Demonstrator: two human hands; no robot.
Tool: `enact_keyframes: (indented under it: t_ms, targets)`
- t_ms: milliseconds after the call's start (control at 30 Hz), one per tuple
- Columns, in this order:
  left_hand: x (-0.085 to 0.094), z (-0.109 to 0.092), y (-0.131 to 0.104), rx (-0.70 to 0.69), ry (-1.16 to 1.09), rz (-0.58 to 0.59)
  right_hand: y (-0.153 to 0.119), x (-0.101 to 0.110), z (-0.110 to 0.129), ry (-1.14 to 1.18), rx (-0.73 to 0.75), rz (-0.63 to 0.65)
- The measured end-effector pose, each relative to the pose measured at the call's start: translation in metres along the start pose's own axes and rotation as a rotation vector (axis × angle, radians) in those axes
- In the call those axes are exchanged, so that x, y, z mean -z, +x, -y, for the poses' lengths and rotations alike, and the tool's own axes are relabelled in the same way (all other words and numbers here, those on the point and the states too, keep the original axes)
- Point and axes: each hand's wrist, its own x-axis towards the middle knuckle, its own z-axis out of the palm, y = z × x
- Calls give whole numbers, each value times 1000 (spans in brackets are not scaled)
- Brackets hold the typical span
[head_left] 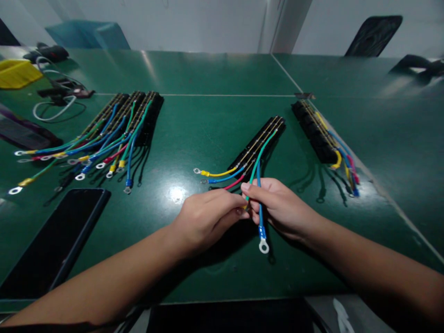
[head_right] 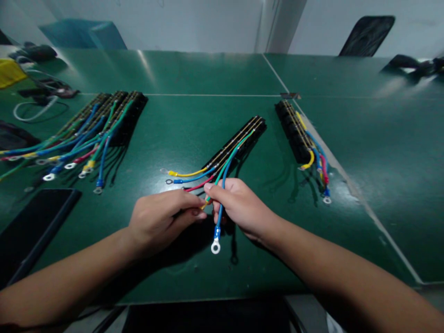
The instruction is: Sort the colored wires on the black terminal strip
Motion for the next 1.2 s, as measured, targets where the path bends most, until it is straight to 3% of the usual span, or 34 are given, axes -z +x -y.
enact_keyframes:
  t_ms: [167, 400, 700, 800, 967, 1200]
  targets:
    - [-2, 3, 0, -61, -61, 12, -1, -3, 2, -37, -13, -18]
    - [0, 0, 1, 6, -56, 24, -2, -3, 0, -158, 16, -57]
    - [4, 4, -7, -312, 213, -55, 0, -3, -3, -202, 26, -68]
    - [6, 6, -3, -347, 276, -51, -1, -4, -2, -224, 31, -65]
    - [1, 7, 2, -250, 335, -98, -3, -4, 0, -294, 85, -2]
    - [0, 4, 4, -127, 230, -84, -3, -6, 1, -312, 64, 18]
